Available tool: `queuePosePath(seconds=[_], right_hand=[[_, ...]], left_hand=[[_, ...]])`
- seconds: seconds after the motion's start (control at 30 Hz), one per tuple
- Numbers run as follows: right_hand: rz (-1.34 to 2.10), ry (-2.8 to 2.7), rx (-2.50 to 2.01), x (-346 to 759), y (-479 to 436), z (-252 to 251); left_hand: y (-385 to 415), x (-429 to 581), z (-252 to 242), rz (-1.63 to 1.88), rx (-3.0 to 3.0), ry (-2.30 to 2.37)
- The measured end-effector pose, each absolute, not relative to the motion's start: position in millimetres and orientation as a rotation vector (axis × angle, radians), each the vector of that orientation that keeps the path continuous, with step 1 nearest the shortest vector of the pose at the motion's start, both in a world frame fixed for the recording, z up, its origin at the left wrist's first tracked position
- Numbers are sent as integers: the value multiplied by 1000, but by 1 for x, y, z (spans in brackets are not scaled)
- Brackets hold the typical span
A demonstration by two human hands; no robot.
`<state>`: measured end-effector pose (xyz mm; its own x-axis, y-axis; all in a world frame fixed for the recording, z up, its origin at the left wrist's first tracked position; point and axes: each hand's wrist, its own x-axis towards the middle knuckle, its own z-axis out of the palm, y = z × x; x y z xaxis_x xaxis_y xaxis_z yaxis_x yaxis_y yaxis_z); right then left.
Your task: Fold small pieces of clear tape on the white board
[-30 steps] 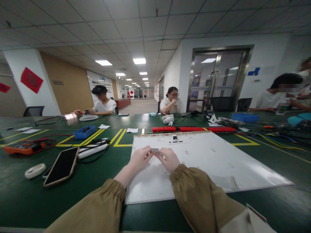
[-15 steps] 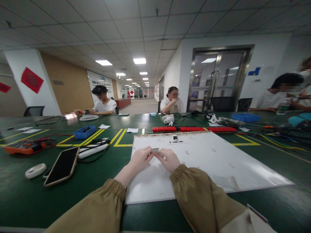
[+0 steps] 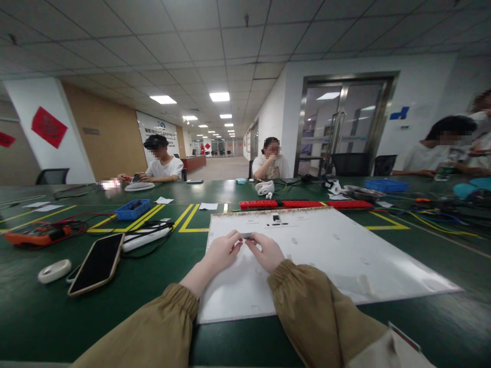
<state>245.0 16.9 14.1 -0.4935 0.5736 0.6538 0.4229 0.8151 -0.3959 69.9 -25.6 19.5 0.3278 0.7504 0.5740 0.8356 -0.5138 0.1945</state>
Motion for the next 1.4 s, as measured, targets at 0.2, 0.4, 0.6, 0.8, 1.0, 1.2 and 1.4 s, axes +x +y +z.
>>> queuePosePath(seconds=[0.2,0.4,0.6,0.8,1.0,1.2,1.4], right_hand=[[316,-2238,-701,244,13,13],[341,-2291,-660,242,11,13],[383,-2265,-656,241,11,11],[426,-2232,-695,241,11,13],[423,-2229,-702,242,10,14],[428,-2223,-668,241,12,12],[462,-2217,-676,241,8,17]], left_hand=[[-25,67,21,-880,-2420,-1462],[-26,65,22,-871,-2310,-1528],[-29,67,24,-875,-2238,-1558],[-27,68,23,-873,-2232,-1559],[-25,67,22,-851,-2196,-1574],[-25,67,22,-836,-2188,-1611],[-27,68,24,-836,-2203,-1613]])
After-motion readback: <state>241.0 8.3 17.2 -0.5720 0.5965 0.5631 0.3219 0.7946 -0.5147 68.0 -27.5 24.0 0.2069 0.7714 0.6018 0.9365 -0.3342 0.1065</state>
